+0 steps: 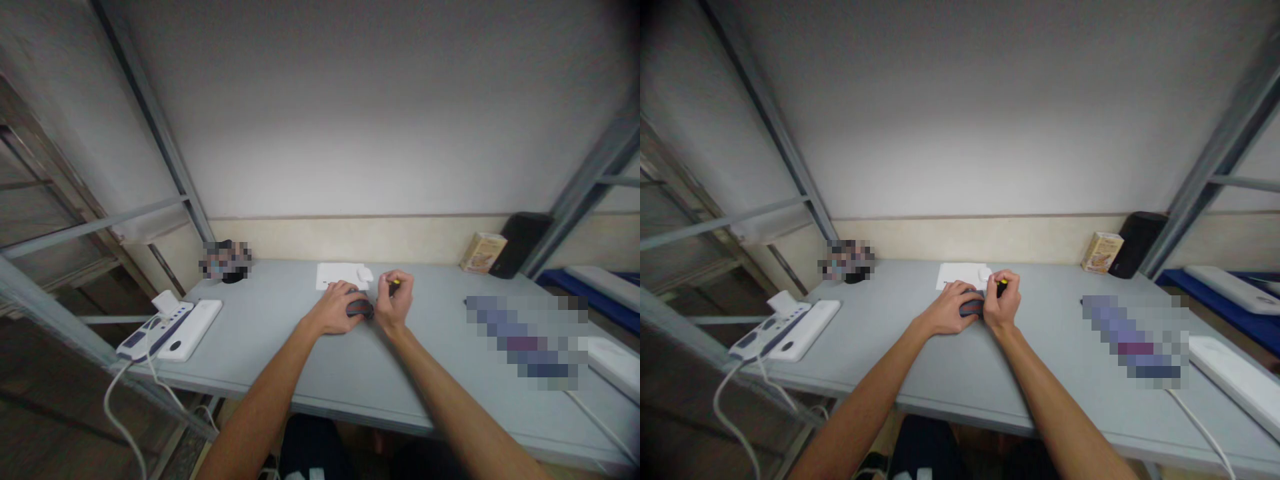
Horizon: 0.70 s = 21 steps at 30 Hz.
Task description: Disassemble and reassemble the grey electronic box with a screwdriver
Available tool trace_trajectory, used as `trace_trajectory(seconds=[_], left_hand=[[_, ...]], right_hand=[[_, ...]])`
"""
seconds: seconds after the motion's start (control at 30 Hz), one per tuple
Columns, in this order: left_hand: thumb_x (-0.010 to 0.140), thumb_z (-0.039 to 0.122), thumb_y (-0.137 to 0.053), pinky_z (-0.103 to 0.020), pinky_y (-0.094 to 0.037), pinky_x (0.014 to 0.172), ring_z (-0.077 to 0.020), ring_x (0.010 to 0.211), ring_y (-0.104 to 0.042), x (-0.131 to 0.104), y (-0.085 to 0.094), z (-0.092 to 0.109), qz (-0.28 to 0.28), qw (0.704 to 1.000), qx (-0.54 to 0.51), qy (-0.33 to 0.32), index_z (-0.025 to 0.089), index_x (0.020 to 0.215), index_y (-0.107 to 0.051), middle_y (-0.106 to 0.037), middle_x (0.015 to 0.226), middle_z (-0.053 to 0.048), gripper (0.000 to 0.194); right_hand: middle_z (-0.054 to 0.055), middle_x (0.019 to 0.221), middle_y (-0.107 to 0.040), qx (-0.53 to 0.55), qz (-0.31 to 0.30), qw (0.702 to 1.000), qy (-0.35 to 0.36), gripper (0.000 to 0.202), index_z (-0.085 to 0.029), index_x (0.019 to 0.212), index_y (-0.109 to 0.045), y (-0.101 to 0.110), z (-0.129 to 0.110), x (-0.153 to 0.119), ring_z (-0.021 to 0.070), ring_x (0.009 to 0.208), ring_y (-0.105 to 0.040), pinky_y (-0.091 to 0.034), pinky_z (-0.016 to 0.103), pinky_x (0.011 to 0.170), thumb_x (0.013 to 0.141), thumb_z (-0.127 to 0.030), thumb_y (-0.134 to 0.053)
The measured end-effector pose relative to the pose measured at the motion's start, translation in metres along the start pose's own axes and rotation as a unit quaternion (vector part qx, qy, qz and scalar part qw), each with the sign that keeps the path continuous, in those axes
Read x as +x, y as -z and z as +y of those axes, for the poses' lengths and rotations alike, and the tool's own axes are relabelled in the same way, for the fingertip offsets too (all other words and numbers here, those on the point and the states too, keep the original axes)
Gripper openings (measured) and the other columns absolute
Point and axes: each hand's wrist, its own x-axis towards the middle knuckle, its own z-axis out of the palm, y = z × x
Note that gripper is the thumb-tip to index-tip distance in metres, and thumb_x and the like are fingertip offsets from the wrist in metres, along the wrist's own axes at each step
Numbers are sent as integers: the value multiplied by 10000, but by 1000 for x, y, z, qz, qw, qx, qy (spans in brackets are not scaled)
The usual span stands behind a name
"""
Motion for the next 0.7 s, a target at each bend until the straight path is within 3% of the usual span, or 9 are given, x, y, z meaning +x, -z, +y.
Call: trace_trajectory(seconds=[0.4,0.7], left_hand=[[832,348,-709,-431,-366,1046,-275,1228,-469,0,-5,-1,-1,1000,1,-10,266,1198,-654,-579,1262,-73,379],[823,335,-733,-417,-379,1045,-264,1207,-476,1,-6,-2,6,1000,-6,-17,267,1181,-673,-584,1262,-65,369]], right_hand=[[-4,829,-543,11,-12,1000,-18,108,-223,934,-455,-1,0,-2,152,759,-554,-433,296,736,927,-265,-555],[-10,819,-522,28,26,999,-38,146,-223,918,-444,-2,-6,3,148,748,-543,-423,293,728,923,-319,-553]])
